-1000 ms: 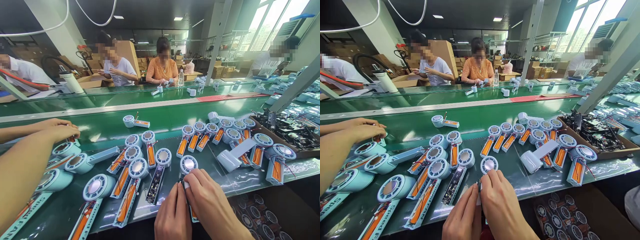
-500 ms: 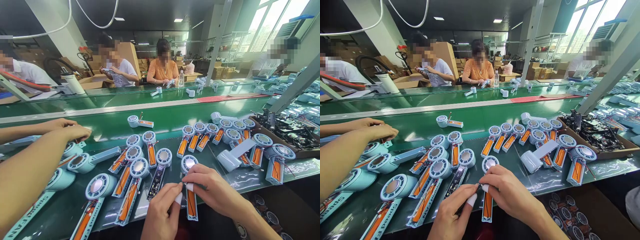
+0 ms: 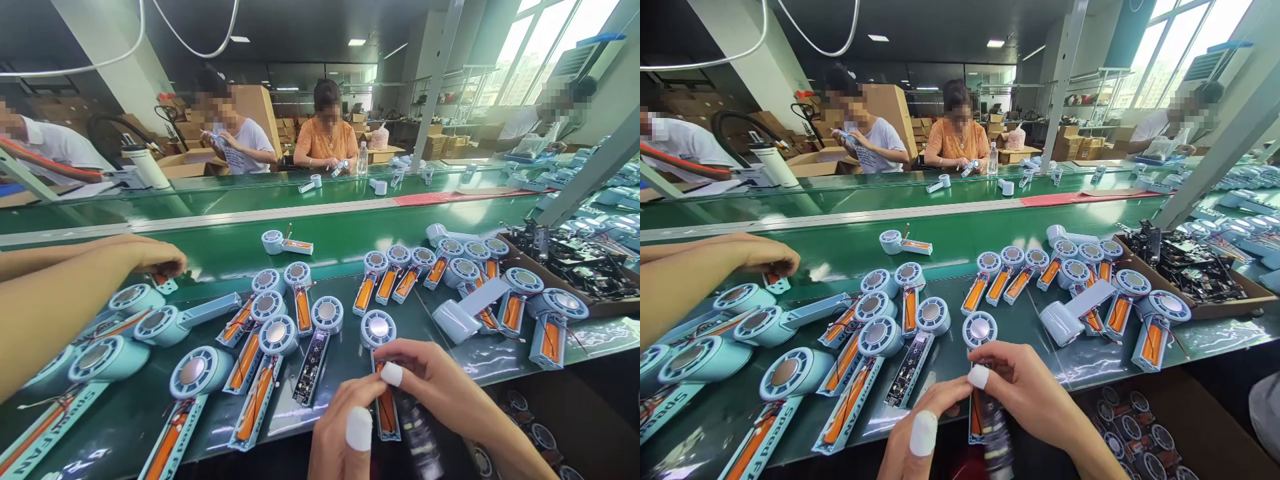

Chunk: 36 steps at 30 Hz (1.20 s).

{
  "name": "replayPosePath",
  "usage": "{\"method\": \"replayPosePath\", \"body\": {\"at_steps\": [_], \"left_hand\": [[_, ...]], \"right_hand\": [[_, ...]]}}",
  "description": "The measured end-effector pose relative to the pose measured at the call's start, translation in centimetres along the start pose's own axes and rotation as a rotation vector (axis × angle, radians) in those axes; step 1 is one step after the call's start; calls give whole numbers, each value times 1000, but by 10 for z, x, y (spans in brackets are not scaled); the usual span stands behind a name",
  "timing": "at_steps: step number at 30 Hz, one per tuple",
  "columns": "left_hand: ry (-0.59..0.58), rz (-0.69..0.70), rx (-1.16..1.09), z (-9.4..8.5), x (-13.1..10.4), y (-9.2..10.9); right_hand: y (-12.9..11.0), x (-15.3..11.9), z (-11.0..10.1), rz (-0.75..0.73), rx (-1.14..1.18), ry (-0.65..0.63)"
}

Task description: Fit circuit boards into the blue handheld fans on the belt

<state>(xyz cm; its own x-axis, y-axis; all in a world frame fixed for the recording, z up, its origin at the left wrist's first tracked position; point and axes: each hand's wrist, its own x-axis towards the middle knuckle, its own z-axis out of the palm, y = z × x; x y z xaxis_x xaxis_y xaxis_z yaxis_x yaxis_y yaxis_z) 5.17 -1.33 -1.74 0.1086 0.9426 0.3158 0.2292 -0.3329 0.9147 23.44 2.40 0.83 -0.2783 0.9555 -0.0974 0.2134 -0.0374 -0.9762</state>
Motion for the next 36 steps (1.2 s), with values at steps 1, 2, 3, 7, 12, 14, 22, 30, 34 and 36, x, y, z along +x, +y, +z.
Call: {"method": "replayPosePath", "body": {"at_steps": [1,2,3,7,12,14,22,30,34,36], "left_hand": [[9,-61,-9,2,0,0],[26,-135,-8,4,0,0],[47,-214,4,6,2,-2],[1,-393,78,17,14,-10],[-315,-551,-363,14,30,-5],[-371,-615,-607,13,33,-2],[-105,-740,-1047,32,22,-11],[27,-646,-926,31,20,-3],[21,-637,-862,33,15,-8],[7,-592,-807,33,13,-10]], "right_hand": [[3,1,-2,28,108,-1],[6,2,-3,49,204,-4],[9,3,-5,66,285,-8],[18,5,-3,57,492,-32],[25,-2,6,-23,668,-107],[28,-5,8,-66,709,-129],[25,-14,0,-181,621,-38],[18,-13,5,-137,585,7],[16,-12,10,-107,611,-5],[13,-13,11,-94,560,47]]}}
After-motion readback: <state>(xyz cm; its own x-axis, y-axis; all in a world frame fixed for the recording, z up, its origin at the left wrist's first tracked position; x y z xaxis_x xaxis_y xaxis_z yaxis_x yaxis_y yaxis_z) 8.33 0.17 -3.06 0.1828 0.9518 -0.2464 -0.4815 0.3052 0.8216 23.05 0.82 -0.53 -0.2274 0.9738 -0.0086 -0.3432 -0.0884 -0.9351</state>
